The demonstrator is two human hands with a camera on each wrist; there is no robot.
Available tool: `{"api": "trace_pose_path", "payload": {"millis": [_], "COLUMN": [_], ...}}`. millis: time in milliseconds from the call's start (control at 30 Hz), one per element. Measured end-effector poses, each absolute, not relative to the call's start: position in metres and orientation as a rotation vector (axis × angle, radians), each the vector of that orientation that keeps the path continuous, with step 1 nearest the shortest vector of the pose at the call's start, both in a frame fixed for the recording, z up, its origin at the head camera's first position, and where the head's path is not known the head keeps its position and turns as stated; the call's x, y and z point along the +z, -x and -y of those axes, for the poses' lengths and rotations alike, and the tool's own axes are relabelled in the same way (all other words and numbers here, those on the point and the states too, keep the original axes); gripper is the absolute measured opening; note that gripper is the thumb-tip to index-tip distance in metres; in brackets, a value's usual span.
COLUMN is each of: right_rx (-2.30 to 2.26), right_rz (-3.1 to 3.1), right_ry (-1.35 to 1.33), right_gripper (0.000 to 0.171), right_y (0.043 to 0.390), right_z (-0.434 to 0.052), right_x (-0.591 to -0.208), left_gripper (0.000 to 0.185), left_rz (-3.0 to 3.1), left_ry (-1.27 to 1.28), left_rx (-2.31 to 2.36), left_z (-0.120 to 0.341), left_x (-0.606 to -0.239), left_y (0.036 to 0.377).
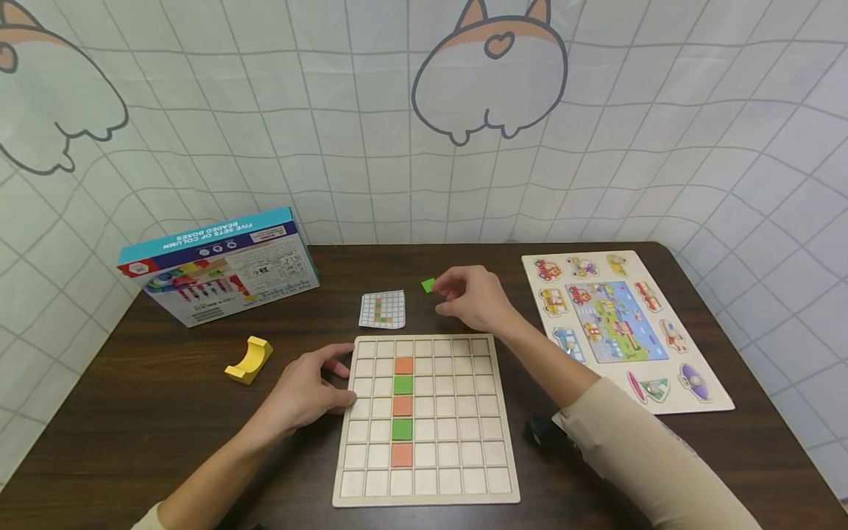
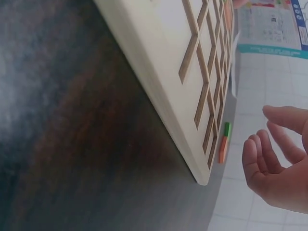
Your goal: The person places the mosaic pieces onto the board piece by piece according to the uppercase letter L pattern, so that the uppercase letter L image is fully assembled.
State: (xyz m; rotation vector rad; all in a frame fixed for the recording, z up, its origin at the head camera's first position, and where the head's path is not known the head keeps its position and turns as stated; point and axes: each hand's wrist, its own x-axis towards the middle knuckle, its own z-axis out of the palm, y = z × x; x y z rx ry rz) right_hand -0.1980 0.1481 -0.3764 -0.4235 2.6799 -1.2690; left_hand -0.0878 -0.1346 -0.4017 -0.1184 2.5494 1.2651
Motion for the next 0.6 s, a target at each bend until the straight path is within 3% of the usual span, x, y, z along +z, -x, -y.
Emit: {"api": "trace_pose_path", "payload": {"millis": [600], "right_rx": [-1.254], "right_rz": [-2.733], "right_ry": [0.396], "right_gripper": [0.027], "right_y": [0.221], "right_z": [-0.145], "right_x": [-0.380], "left_gripper": [0.076], "left_rz": [-2.546], "left_ry": [0.119], "left_rx": [1.279], "left_z": [0.136], "left_x": [-0.403], "left_y": [0.087]}}
